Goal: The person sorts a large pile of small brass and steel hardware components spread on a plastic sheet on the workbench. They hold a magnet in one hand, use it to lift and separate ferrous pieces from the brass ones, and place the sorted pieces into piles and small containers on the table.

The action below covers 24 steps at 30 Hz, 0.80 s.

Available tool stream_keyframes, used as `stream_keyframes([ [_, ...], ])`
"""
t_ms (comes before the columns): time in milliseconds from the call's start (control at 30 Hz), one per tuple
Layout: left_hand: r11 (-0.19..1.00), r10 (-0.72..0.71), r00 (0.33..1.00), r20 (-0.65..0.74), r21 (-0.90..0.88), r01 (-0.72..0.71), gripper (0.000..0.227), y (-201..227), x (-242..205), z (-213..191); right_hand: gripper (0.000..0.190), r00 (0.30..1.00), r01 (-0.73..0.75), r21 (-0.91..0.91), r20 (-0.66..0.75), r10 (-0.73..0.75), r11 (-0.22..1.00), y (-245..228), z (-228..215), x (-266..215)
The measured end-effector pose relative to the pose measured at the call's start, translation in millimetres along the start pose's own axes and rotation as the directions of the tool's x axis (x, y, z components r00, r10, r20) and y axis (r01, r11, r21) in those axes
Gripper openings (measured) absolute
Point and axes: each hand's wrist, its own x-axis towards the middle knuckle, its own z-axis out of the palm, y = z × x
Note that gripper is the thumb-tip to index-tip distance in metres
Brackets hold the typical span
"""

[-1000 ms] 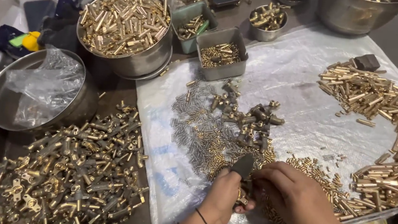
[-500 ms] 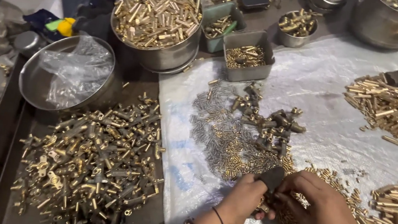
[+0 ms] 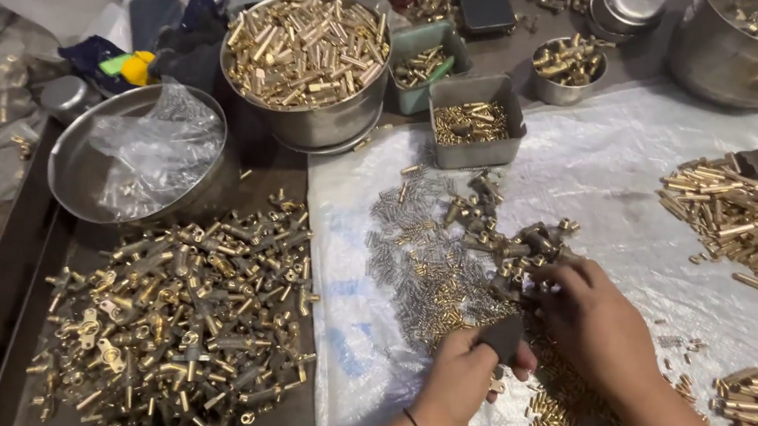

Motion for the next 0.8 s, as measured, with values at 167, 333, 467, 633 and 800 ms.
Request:
stream_keyframes([
  [167,0.999,-0.005,1.000,-0.001,-0.049,0.005,0.022,10.0,-5.3,3.7,0.033,0.979,-0.200,0.241,0.019,0.202,0.950,33.4,15.0,3.6],
  [333,1.000,0.019,1.000,0.008,-0.011,-0.019,0.021,-7.7,3.3,4.2,0.030,0.991,-0.105,0.184,-0.058,0.117,0.977,17.0,-0.2,2.1],
  [467,0.983,0.154,0.985,-0.074,-0.092,-0.161,0.048,-8.4,9.5,4.3,0.020,0.987,-0.032,0.298,-0.141,0.078,0.954,-1.5,-16.4,-16.7],
  [633,0.984,0.179,0.984,-0.008,0.011,-0.178,0.037,-27.6,17.7,-1.2,0.021,0.967,0.254,0.435,-0.089,-0.239,0.864,7.3,-34.0,-27.0],
  [800,0.954,0.243,0.970,-0.024,0.187,-0.234,0.022,-20.2,7.6,4.9,0.020,0.908,-0.404,0.034,0.133,0.397,0.914,62.1,-73.6,-27.2],
])
